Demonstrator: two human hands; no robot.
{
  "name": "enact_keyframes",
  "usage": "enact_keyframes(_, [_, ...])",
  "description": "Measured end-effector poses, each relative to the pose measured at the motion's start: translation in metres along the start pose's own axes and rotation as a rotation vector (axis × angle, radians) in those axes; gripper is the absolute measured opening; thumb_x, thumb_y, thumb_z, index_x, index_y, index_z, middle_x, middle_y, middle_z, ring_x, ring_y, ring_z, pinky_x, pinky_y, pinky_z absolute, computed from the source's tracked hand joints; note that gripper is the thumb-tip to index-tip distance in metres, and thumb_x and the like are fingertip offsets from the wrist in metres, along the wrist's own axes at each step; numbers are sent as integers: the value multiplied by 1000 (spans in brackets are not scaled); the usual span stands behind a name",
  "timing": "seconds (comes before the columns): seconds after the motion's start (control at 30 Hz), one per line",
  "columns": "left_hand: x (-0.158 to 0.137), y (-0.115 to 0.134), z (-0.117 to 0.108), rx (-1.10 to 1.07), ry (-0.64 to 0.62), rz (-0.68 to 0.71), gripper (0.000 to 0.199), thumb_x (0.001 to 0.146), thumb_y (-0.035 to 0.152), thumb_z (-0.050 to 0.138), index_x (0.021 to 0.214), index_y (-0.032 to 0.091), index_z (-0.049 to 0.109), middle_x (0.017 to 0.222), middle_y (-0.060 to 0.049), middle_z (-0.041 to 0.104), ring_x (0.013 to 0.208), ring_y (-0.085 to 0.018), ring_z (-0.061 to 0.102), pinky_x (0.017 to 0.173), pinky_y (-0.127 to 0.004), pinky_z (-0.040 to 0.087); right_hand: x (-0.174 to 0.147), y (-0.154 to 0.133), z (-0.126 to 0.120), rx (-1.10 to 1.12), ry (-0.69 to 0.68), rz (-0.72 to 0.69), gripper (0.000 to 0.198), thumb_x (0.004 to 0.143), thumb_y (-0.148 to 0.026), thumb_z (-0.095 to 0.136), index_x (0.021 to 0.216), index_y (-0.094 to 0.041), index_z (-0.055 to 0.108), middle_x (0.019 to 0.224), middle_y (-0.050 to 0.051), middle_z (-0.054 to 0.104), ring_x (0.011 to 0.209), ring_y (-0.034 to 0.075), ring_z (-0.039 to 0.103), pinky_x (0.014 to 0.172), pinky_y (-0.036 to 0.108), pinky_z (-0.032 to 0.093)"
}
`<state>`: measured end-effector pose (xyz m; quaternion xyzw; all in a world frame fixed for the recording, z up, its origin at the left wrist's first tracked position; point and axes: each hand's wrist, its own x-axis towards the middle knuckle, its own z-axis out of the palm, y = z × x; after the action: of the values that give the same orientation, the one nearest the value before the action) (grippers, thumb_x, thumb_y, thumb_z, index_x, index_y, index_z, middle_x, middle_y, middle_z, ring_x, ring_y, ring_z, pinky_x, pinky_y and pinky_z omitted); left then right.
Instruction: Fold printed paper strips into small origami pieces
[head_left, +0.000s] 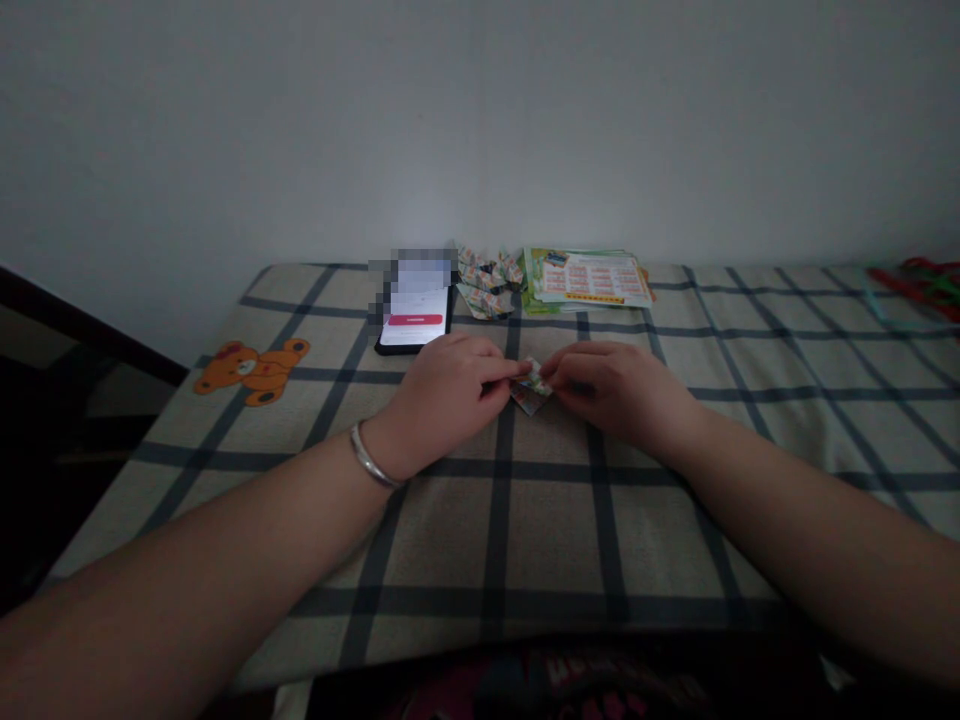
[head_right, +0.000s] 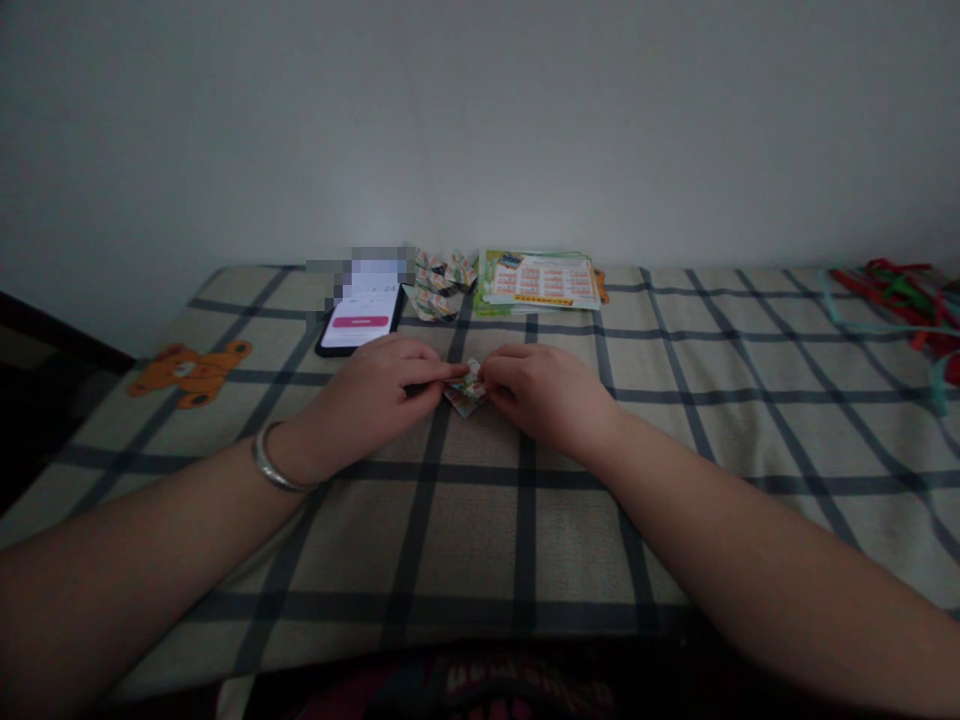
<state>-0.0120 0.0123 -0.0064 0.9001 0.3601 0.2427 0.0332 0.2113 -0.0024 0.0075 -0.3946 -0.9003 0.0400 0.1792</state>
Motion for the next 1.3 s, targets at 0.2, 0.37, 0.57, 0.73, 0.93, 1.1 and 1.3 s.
enact_keyframes(0.2, [1,-7,-2,7,-71,70,27,87,16,56,109,22,72,97,-4,66,93,-20,59,84,-35,47,0,-1,-3,-112,-69,-81,17,91,-17,54,94,-19,71,104,8,74,91,22,68,76,33,48])
enact_keyframes(0.37, [2,-8,-5,54,-106,129,30,88,15,53,110,23,71,100,-4,68,95,-21,59,85,-37,47,1,-2,-8,-119,-91,-158,20,93,-17,52,94,-19,72,106,7,74,90,21,67,78,34,50])
enact_keyframes(0.57, [0,-8,-6,90,-82,151,26,90,16,52,104,23,74,101,-5,68,94,-21,59,83,-36,47,2,-3,-12,-201,-141,-197,22,94,-15,50,97,-19,72,110,7,74,92,21,66,77,33,51])
enact_keyframes(0.73, [0,-6,-6,126,-86,165,25,92,17,51,102,23,74,100,-5,68,94,-20,59,83,-35,48,1,-2,-13,-231,-183,-213,21,93,-14,51,100,-18,70,107,8,73,95,22,66,79,33,51])
enact_keyframes(0.93, [1,-3,-7,179,-99,186,27,94,21,48,101,22,74,100,-6,68,95,-22,59,84,-37,47,1,-3,-15,-255,-234,-259,19,91,-11,54,102,-16,70,108,9,72,100,23,65,83,33,52])
enact_keyframes(1.1, [1,-4,-5,217,-101,209,30,98,25,44,104,22,74,100,-6,66,94,-23,58,83,-38,48,1,-5,-17,-288,-256,-291,19,90,-10,56,102,-15,70,108,9,72,100,22,64,83,34,52])
enact_keyframes(1.3, [0,0,-5,330,-91,259,32,100,29,43,100,17,73,98,-8,64,95,-23,58,83,-38,47,0,-5,-19,-295,-244,-277,24,89,-7,56,105,-17,71,107,8,72,97,20,64,80,32,51])
